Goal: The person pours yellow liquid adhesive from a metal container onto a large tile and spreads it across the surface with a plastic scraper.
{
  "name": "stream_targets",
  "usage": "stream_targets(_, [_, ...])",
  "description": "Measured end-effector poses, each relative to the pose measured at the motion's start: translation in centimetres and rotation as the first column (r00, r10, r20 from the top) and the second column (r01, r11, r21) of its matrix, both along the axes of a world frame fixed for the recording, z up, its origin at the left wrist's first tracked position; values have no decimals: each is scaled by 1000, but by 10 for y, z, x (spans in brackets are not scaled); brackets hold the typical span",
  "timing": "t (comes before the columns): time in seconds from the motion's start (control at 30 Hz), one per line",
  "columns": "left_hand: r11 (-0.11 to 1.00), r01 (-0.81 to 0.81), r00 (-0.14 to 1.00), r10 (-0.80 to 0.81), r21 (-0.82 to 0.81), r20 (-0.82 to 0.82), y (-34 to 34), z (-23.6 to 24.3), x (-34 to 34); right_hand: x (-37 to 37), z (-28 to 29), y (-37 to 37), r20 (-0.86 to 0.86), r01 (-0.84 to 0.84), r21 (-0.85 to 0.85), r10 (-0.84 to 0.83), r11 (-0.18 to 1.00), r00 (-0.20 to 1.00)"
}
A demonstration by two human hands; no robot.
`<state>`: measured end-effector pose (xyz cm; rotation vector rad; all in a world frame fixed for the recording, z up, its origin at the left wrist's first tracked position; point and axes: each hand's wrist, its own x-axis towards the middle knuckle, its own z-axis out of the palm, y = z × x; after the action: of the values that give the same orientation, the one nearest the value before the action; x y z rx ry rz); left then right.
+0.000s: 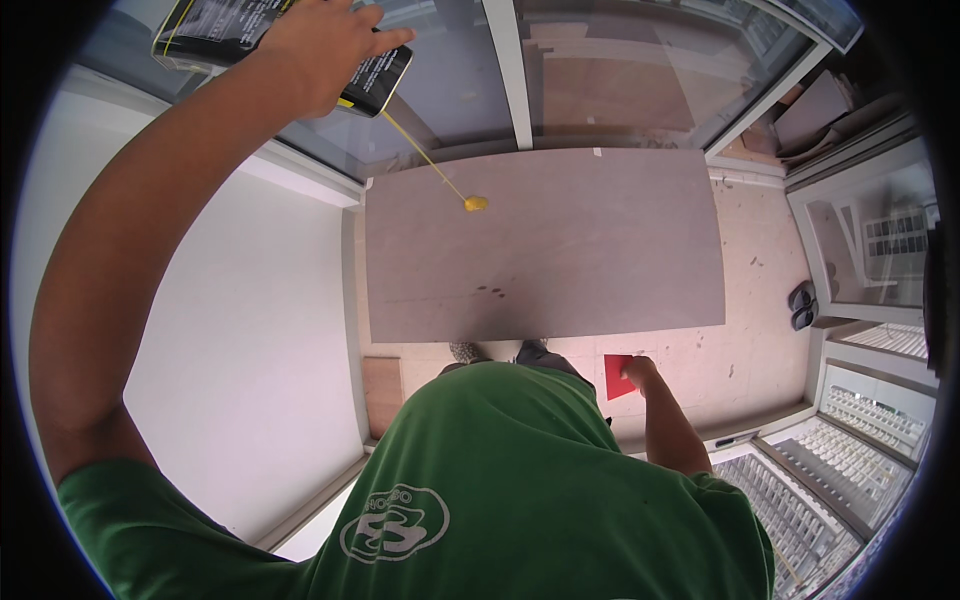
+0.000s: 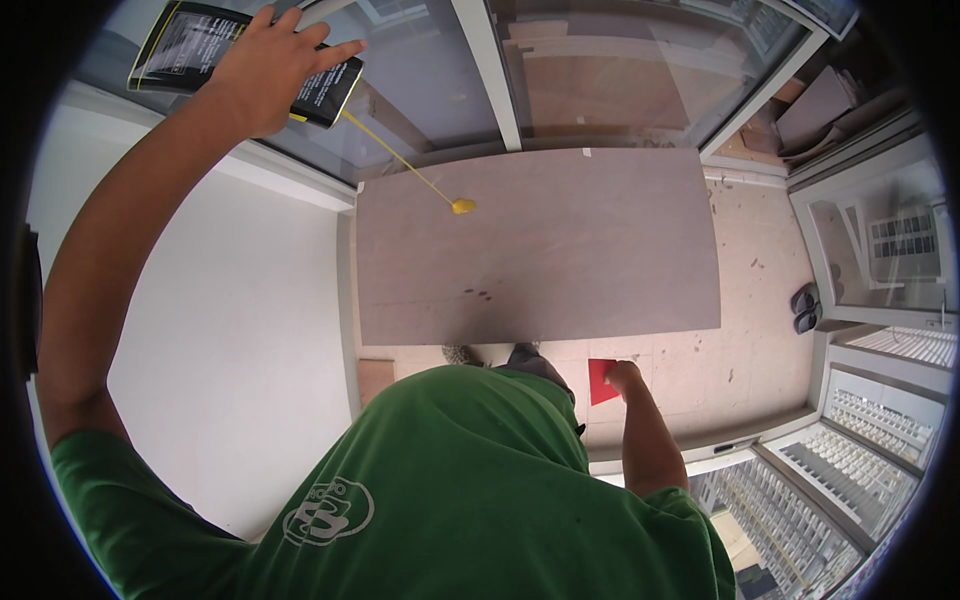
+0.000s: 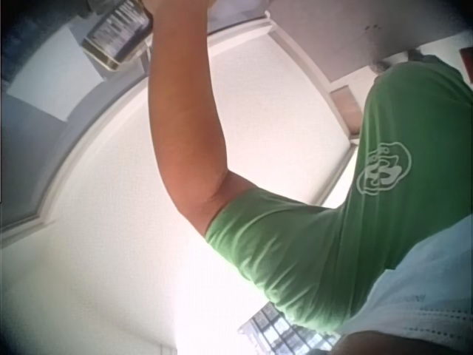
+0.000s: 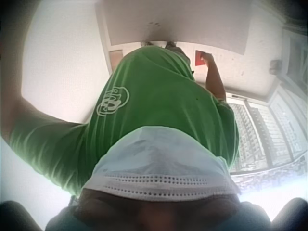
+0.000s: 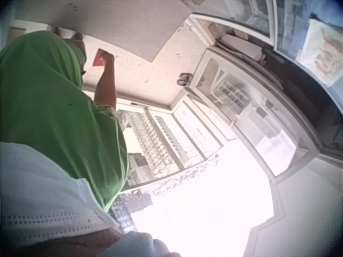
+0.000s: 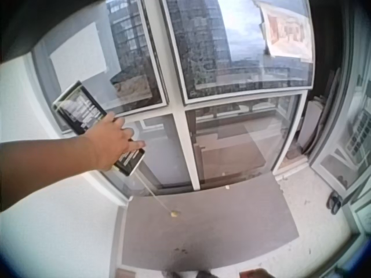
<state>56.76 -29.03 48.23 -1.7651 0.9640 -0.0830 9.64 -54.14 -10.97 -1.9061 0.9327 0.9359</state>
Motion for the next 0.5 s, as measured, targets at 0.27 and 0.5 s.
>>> stream_targets(0.27, [991, 56, 996, -48, -123, 73, 25, -30, 19, 6, 12, 7, -19, 101, -11, -101, 995, 995])
stream_targets(0.5, [980, -114, 993, 113, -162, -13, 32, -39, 21, 0, 4, 10, -26, -143, -43, 142, 989, 990])
